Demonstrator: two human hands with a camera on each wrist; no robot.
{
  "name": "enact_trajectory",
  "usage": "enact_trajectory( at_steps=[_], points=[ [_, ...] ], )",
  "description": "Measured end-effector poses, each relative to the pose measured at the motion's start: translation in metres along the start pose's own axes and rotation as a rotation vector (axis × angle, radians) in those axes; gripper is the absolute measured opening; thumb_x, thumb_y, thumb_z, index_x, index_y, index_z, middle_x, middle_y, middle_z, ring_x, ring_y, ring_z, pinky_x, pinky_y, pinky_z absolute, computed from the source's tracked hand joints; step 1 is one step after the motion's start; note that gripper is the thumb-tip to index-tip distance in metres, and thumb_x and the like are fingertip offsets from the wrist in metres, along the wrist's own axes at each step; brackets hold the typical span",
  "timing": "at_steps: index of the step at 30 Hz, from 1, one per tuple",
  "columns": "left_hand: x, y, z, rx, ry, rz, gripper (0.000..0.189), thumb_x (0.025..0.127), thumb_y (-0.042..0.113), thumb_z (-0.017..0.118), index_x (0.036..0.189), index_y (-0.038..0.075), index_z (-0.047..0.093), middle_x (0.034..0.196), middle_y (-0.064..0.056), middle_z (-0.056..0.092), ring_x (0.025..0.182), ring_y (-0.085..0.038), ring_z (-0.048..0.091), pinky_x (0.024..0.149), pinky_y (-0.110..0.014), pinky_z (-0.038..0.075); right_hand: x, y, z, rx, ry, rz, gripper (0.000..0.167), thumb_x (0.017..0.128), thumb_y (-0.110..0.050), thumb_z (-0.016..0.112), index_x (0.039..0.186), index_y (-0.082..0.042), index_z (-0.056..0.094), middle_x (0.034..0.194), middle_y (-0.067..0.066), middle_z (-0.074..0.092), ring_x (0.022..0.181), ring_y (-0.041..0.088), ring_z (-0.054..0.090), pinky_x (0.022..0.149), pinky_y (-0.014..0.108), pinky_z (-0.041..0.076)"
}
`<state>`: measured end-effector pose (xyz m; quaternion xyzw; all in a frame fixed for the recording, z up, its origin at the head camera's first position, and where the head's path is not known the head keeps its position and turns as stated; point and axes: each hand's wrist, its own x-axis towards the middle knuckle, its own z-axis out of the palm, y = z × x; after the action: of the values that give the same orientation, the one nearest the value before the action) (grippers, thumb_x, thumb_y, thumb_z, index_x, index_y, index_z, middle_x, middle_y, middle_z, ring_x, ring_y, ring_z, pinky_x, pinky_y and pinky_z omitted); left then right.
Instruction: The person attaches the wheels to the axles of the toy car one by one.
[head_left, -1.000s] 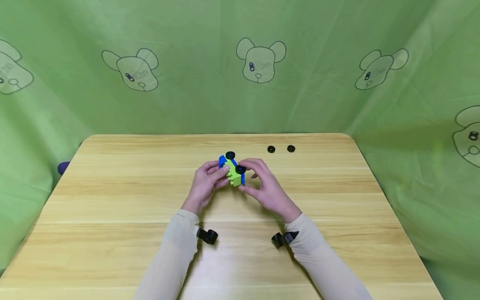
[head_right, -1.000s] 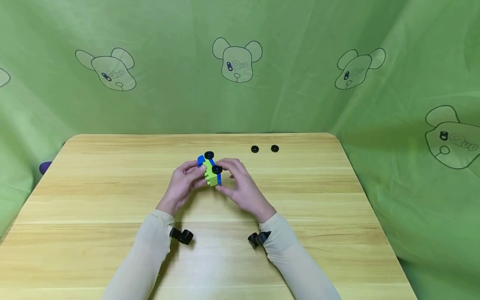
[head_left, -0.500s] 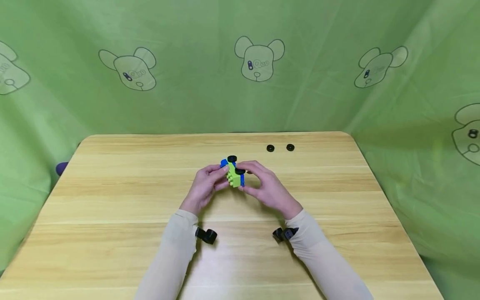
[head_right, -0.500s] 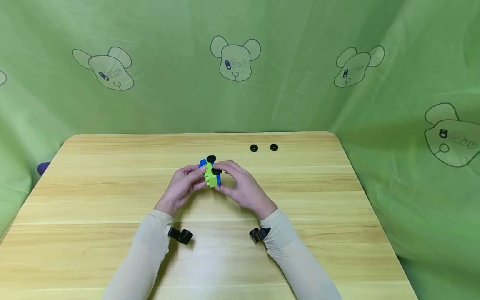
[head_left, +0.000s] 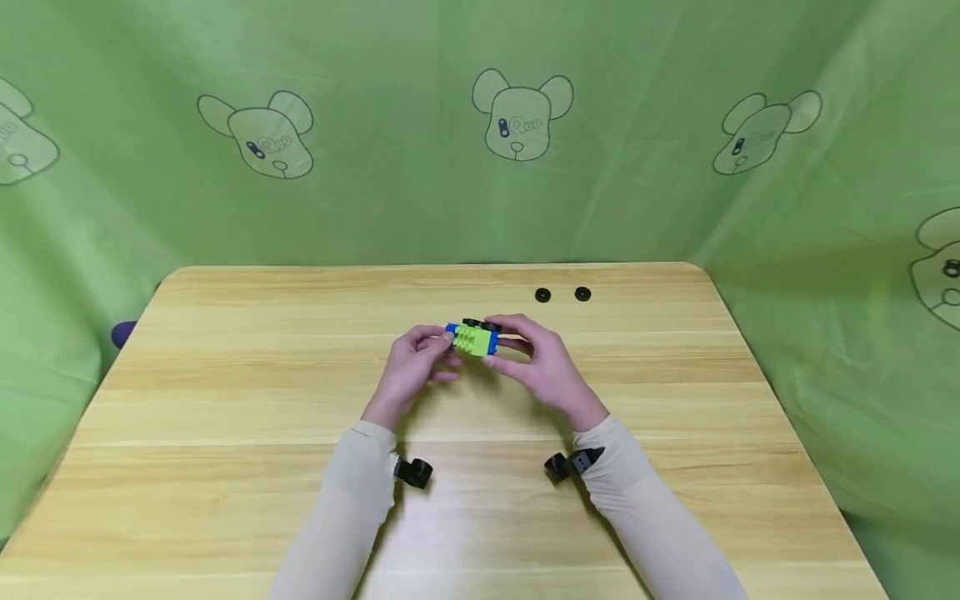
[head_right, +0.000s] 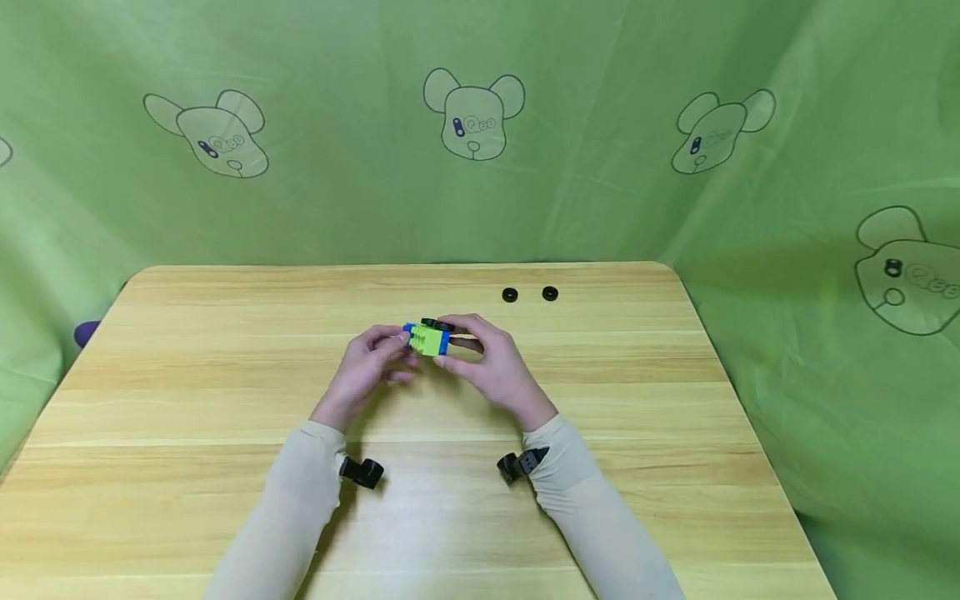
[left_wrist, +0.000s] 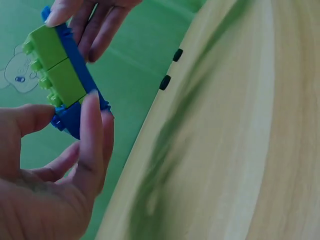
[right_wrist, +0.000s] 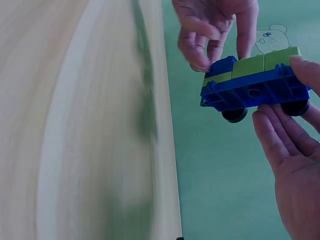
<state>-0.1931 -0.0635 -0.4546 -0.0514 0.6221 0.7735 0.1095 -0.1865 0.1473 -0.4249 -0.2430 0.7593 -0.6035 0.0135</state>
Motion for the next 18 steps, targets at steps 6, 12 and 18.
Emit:
enact_trajectory(
  at_steps=[6, 12, 18],
  points=[
    [-0.0006, -0.0012, 0.0022, 0.264, 0.07, 0.231, 0.033, 0.094, 0.008, 0.065, 0.125, -0.002, 0.059, 0.117, -0.013, 0.058, 0.108, -0.034, 0.058, 0.089, -0.039, 0.054, 0.0018, 0.0126, -0.0038, 0.083, 0.037, 0.051, 0.052, 0.084, 0.005, 0.073, 0.133, 0.003, 0.055, 0.127, 0.018, 0.057, 0.114, 0.033, 0.058, 0.1, 0.044, 0.047],
    [-0.0033, -0.0005, 0.0028, 0.183, -0.074, 0.365, 0.034, 0.093, -0.007, 0.058, 0.126, -0.002, 0.062, 0.133, -0.014, 0.054, 0.127, -0.029, 0.049, 0.105, -0.031, 0.042, 0.0035, 0.0087, -0.0051, 0.138, 0.071, 0.059, 0.048, 0.086, 0.002, 0.072, 0.13, 0.007, 0.054, 0.121, 0.022, 0.059, 0.112, 0.038, 0.057, 0.095, 0.035, 0.051],
    [-0.0091, 0.0057, 0.0057, 0.165, -0.19, 0.404, 0.042, 0.088, -0.011, 0.064, 0.13, -0.008, 0.055, 0.134, -0.022, 0.05, 0.128, -0.035, 0.045, 0.11, -0.036, 0.037, 0.0049, 0.007, -0.0083, 0.166, 0.09, 0.098, 0.047, 0.086, 0.002, 0.072, 0.129, 0.009, 0.054, 0.119, 0.023, 0.061, 0.111, 0.039, 0.057, 0.094, 0.033, 0.051]
  ],
)
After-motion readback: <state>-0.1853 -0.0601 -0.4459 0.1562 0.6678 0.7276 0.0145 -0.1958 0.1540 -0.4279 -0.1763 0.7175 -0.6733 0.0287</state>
